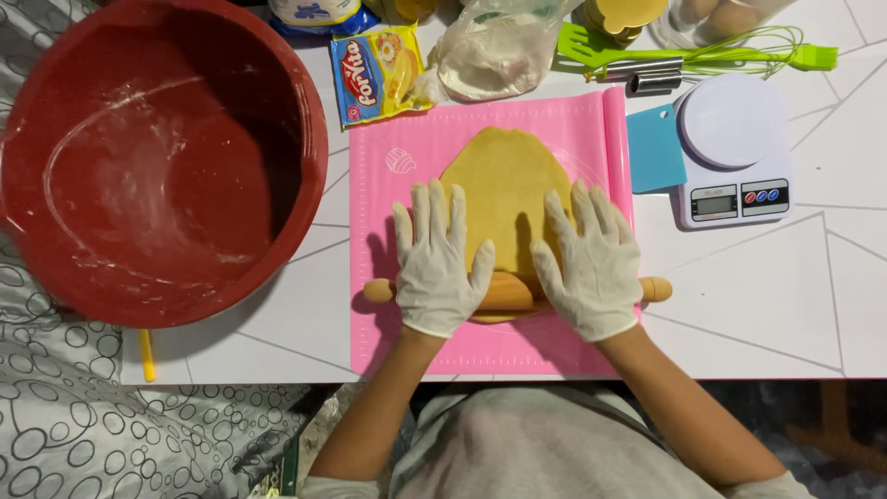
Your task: Rolling out a ball of dough into a flat sheet on a silicone mat using a rolling pin.
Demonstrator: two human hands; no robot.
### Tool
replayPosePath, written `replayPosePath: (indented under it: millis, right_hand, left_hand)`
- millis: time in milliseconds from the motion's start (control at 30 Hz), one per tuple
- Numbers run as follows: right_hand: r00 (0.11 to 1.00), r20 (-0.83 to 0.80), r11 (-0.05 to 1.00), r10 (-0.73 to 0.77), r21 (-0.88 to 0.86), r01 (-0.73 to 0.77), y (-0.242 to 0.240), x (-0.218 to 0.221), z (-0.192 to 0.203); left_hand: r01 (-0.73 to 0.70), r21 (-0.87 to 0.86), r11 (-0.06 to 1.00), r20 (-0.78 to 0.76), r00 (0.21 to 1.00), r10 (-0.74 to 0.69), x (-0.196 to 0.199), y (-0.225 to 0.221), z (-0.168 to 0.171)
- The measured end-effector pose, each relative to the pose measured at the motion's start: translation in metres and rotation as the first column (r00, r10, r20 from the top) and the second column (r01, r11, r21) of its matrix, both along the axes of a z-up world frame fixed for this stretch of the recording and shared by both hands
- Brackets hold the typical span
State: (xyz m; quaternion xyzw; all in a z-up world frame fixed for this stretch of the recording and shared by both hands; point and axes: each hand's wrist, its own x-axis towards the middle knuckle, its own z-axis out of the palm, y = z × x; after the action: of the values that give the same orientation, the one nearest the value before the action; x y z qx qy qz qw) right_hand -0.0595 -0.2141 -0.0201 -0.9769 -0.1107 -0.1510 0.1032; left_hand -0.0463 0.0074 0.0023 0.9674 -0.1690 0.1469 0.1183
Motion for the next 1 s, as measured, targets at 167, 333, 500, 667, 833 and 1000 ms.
replayPosePath:
  millis: [167,333,500,667,833,1000]
  right_hand:
    - [0.996,0.084,0.999,0.033,-0.026,-0.031,-0.008,0.071,-0.015]
    - [0.999,-0.004,0.999,0.039,0.028,-0.038,0.003,0.031,0.001]
    - [0.988,-0.154,0.996,0.025,-0.085,-0.039,0.012,-0.047,0.008]
    - [0.998,-0.031,0.998,0.057,0.013,-0.056,0.011,-0.075,-0.004]
    - [0.996,-0.063,0.998,0.055,-0.013,-0.056,-0.004,-0.011,-0.001]
    - [0.987,0.031,0.948,0.159,0.275,-0.161,-0.037,0.020,-0.004]
  left_hand:
    - [-0.106,0.041,0.994,-0.232,0.966,0.112,0.052,-0.009,0.014]
    - [-0.064,0.047,0.997,-0.245,0.967,0.074,0.019,-0.008,0.023]
    - [-0.009,0.097,0.995,-0.127,0.992,0.021,-0.046,-0.002,0.003]
    - [0.044,-0.023,0.999,0.098,0.994,-0.042,-0.070,0.003,-0.017]
    - [0.175,-0.179,0.968,0.227,0.965,-0.132,-0.018,0.008,-0.017]
    - [0.296,-0.226,0.928,0.234,0.941,-0.243,-0.007,0.029,-0.022]
